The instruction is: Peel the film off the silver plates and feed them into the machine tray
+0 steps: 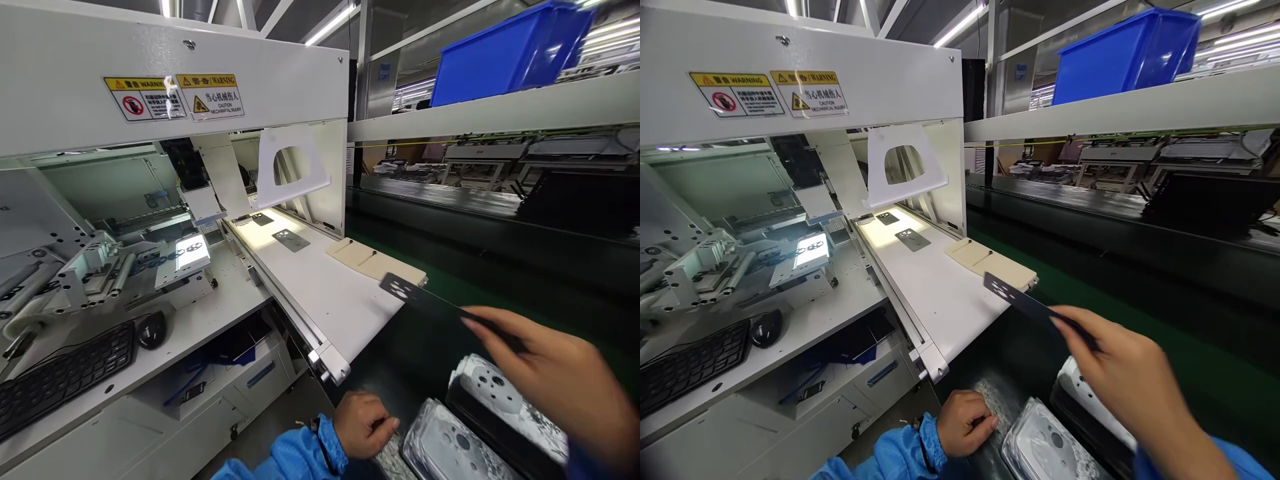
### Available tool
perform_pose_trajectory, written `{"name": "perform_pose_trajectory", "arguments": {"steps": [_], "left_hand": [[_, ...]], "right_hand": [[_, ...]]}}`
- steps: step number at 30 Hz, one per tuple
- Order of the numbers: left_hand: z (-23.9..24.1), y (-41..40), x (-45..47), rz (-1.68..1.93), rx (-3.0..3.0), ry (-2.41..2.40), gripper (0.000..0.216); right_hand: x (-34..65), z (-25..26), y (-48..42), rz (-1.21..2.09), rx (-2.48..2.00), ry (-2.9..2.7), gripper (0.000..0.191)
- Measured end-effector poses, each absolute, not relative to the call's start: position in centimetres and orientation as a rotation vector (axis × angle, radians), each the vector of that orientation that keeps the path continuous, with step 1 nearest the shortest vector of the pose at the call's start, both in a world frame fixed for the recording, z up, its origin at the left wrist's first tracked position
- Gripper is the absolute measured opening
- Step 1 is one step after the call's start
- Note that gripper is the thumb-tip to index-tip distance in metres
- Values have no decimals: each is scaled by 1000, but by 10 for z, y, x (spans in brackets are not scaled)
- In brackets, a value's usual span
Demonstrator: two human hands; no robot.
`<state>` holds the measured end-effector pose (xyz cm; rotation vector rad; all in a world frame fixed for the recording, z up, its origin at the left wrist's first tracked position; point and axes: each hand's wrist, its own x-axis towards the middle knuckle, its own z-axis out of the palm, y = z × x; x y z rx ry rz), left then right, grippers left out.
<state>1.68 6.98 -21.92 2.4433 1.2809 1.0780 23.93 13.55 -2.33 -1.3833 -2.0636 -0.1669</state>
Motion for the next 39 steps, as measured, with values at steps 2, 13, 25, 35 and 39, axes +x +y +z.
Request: {"name": "perform_pose_trajectory", "arguments": {"steps": [2,13,25,35,39], "left_hand": [[-222,71,17,1063,2456,1290,48],[-247,79,20,1072,2520,1290,37],[-251,80,20,1086,2535,1246,40],[-266,86,23,979,2464,1288,25],[-268,88,23,1029,2439,1260,21]], "right_hand": [[197,-17,156,-206,-1154,-2130,30],[71,-38,203,-323,-988,-2616,50],[72,-34,178,3,-1205,-2713,45],[66,-32,178,10,-1300,-2699,51],[65,-32,178,25,-1312,-2693,52]]}}
